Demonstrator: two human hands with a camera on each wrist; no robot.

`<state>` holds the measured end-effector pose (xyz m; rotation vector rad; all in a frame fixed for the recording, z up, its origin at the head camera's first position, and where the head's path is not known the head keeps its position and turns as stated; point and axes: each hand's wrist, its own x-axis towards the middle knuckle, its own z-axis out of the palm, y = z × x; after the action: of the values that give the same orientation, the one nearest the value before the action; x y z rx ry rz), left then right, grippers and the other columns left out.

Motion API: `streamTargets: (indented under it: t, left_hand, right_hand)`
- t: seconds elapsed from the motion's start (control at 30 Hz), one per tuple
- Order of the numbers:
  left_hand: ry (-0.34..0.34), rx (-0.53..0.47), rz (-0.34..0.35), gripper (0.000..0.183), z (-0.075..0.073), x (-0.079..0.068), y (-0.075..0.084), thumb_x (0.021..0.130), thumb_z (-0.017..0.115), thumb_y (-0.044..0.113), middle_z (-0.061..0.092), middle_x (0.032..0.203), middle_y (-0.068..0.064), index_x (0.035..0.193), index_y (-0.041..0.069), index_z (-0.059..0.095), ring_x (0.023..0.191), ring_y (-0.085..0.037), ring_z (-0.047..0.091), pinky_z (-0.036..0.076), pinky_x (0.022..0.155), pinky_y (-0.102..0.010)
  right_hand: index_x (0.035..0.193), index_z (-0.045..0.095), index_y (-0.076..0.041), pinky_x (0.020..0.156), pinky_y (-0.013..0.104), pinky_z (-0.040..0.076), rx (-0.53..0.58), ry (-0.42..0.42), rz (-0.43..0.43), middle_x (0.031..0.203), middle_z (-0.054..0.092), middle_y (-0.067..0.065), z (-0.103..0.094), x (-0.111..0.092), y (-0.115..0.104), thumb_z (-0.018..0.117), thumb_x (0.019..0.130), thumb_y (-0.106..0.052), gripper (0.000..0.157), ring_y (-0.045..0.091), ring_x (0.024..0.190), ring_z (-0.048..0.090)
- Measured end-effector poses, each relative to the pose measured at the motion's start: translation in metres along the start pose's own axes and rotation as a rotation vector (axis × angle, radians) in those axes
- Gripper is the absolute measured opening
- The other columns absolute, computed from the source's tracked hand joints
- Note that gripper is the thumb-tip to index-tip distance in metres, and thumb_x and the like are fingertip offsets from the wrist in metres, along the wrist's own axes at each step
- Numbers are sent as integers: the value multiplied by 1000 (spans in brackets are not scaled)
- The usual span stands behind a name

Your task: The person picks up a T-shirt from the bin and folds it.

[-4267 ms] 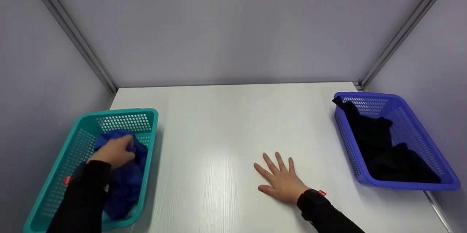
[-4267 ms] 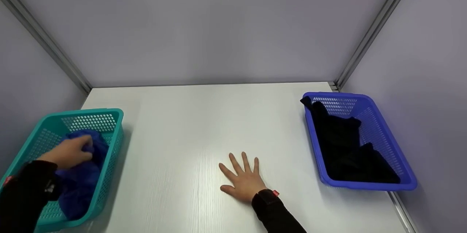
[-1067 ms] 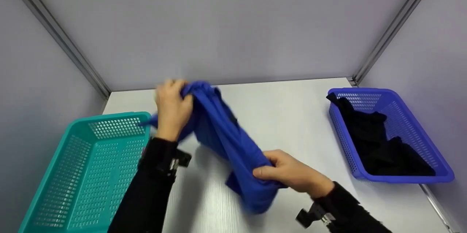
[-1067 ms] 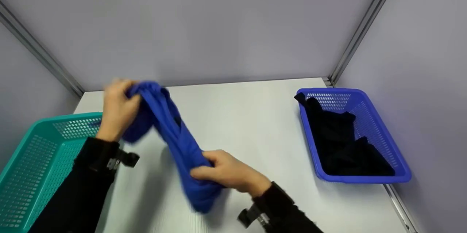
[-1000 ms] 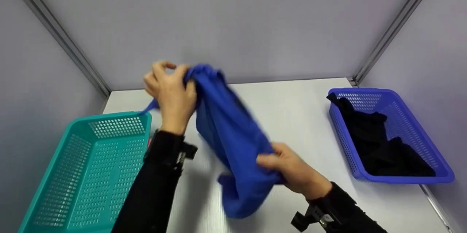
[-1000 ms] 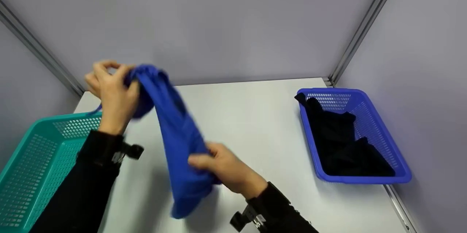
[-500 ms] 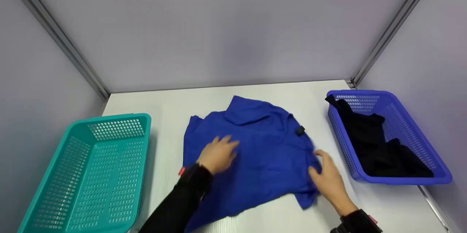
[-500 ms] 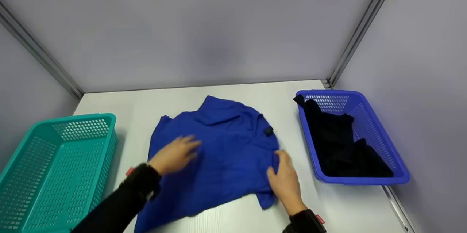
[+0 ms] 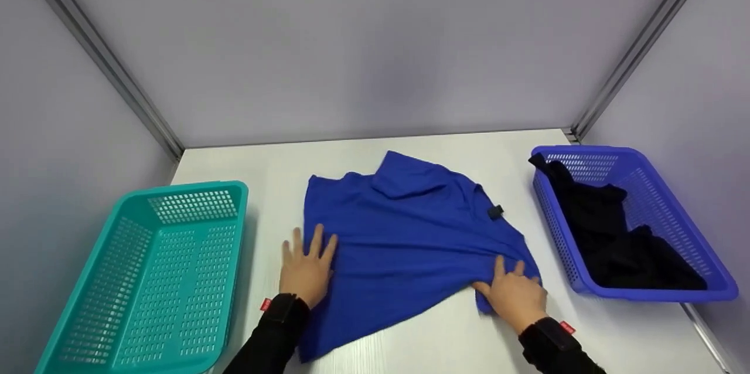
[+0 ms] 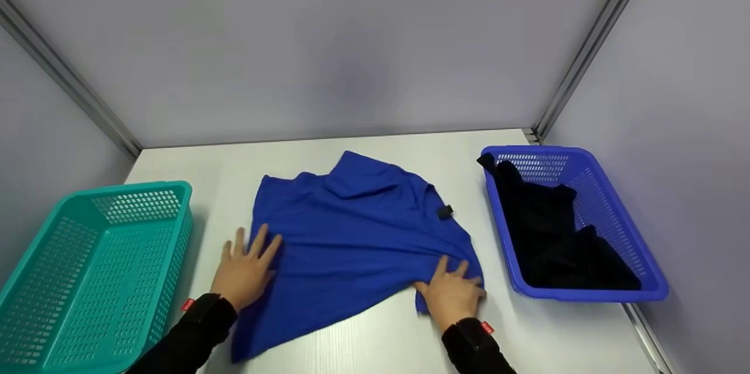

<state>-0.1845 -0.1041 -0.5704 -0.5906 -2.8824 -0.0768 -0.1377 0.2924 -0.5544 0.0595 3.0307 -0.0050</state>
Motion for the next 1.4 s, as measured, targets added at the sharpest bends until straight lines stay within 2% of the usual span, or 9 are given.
streamTargets:
  t: [0.1,0.23,0.37,0.53,0.67,0.77,0.97,1.17,1.4]
  left_hand:
    - [36,-71,164,57,-7,-4,22,89,78,35,53,144,-20,139,12,63,129,-51,50,46,102,-62]
    - [-199,-213,277,73,-20,-18,55,88,70,64,53,137,-16,146,20,57,124,-41,52,48,96,-59]
    - [-343,-183,224,91,-20,-26,54,83,64,77,46,153,-18,157,27,45,139,-46,43,40,105,-68]
    - [-343,-141,98,85,-7,-23,13,91,61,69,33,165,-18,160,24,40,147,-53,30,27,113,-72]
    - [-311,-151,-7,72,-8,-21,-14,96,63,57,35,165,-12,157,24,45,145,-58,30,26,113,-73]
    - [-272,-142,-51,59,-12,-19,-24,99,67,41,41,161,-13,154,24,51,141,-59,34,31,108,-75]
    - [-151,-84,2,48,-12,-16,-32,92,69,-2,54,141,-23,138,9,61,124,-53,54,51,92,-66]
    - [4,25,-21,27,-16,-17,-34,86,76,-5,63,107,-17,110,3,66,93,-38,64,57,65,-51]
    - [178,-162,-96,33,-48,-16,-29,75,79,-13,60,94,-14,100,1,61,79,-34,64,55,56,-47]
  right_hand:
    - [114,67,17,59,64,55,3,-35,78,89,66,39,-10,3,-5,58,97,-62,81,52,73,68]
    - [77,71,5,58,58,55,49,-41,54,75,67,25,-17,6,-14,57,97,-63,73,44,66,67]
    - [101,73,8,64,58,57,28,79,-106,85,70,26,-16,4,-24,63,97,-57,66,45,75,70]
    - [148,51,1,106,70,37,92,33,-332,134,60,31,-8,5,-28,68,97,-49,74,50,123,59]
    - [164,31,-16,115,76,10,180,-115,-438,162,34,25,5,9,-18,65,95,-57,87,51,149,28]
    - [163,34,-23,113,79,8,191,-93,-469,168,28,15,14,15,-5,62,100,-51,75,48,152,22]
    - [142,63,-9,113,75,22,243,139,-406,152,53,16,19,27,32,65,101,-14,41,44,141,45]
    - [114,70,-1,101,62,47,391,303,-317,113,73,21,3,24,58,65,99,-2,17,45,110,67]
    - [104,76,-3,68,44,55,441,660,-362,99,76,16,-37,3,70,72,86,12,24,26,79,72]
